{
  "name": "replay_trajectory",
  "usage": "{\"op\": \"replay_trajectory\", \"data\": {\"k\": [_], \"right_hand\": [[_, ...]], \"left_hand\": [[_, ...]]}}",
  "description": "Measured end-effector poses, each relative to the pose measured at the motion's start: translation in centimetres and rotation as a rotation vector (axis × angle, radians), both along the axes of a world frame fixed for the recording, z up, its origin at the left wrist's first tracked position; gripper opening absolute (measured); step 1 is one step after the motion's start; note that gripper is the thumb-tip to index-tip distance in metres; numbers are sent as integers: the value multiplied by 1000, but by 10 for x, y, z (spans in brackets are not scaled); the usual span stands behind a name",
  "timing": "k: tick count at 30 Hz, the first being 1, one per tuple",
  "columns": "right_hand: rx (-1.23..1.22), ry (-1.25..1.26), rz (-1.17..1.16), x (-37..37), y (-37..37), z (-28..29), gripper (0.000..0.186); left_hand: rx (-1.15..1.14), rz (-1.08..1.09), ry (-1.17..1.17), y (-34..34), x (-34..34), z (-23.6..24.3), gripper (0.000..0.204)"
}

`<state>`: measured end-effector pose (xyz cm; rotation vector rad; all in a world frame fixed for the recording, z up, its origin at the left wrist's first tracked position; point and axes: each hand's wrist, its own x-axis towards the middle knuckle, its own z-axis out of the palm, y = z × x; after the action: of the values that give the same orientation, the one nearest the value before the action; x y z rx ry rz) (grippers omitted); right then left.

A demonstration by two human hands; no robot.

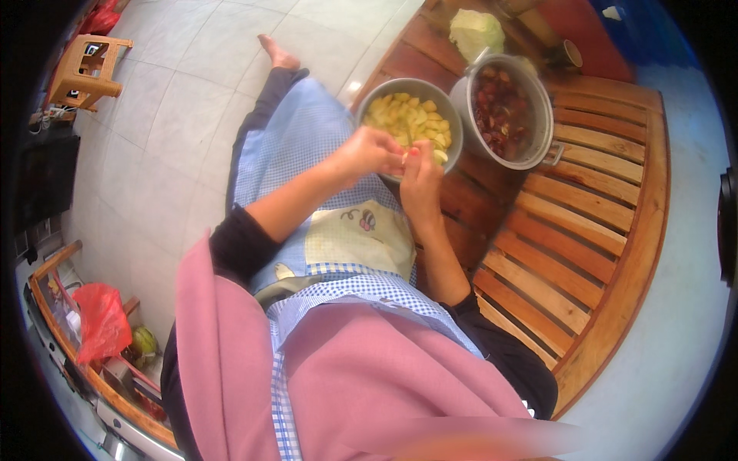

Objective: The person cuts yellow vegetable pieces into smaller chunks using a knife in a metal bowl. The cut pieces remain in the bowl as the person continues cutting.

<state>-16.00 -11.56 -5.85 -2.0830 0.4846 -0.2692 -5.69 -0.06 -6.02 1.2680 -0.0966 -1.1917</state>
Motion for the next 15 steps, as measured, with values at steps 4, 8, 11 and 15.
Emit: {"op": "replay_trajectory", "data": {"k": [4, 8, 11, 15], "right_hand": [[108, -80, -46, 1, -5, -12, 24], [462, -18, -174, 4, -5, -18, 29], [694, 76, -302, 2, -8, -14, 40], [905, 148, -335, 0, -17, -7, 44]], "left_hand": [[-114, -74, 0, -2, 1, 4, 18], [155, -437, -803, -7, 24, -3, 25], [474, -185, -1427, -28, 33, -26, 25], [676, -280, -1607, -66, 50, -56, 21]]}}
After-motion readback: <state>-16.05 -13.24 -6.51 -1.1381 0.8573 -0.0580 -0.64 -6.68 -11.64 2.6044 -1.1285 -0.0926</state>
